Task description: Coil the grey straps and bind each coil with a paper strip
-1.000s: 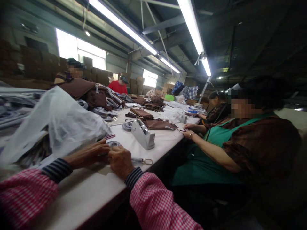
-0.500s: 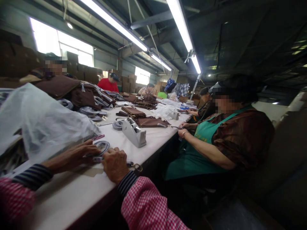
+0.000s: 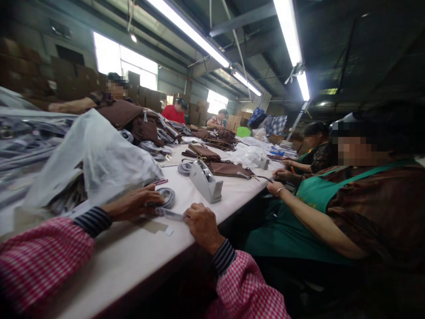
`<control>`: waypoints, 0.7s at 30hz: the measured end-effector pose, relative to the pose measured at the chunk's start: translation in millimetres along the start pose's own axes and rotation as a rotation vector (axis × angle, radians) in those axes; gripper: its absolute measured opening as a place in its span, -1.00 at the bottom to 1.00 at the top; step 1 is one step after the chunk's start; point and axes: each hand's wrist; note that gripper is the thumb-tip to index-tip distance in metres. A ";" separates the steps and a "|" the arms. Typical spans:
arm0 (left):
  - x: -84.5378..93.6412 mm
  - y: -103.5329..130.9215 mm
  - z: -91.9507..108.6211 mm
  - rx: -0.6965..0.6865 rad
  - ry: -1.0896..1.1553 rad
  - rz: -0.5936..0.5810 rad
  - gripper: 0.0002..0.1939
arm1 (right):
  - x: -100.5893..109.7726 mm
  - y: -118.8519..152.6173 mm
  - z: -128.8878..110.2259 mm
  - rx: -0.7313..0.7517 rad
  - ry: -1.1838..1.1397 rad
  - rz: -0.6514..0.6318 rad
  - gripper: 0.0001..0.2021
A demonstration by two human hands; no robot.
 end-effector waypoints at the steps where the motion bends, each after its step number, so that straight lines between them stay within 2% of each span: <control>1: 1.8 -1.7 2.9 0.005 0.012 -0.043 -0.96 | -0.4 0.0 3.4 0.010 0.009 0.008 -0.89; 6: 8.1 -3.6 11.0 0.068 0.084 -0.163 -0.83 | -9.9 -26.4 15.4 0.095 -0.008 0.032 -0.88; 12: 9.3 -5.7 12.2 0.061 0.116 -0.194 -0.92 | -24.4 -68.7 24.4 0.163 -0.103 0.005 -0.94; 17: 10.1 -9.4 14.9 0.071 0.162 -0.222 -0.84 | -22.4 -76.0 29.2 0.202 -0.211 -0.068 -0.59; 21: 13.2 -8.3 14.0 0.085 0.202 -0.217 -0.81 | -17.5 -83.6 31.9 0.252 -0.233 -0.196 -0.67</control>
Point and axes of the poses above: each hand's wrist, its own y-axis away from the middle knuckle, its own x-axis out of the back of the hand, z = x × y, and after that the axes turned 11 degrees about z, right-handed
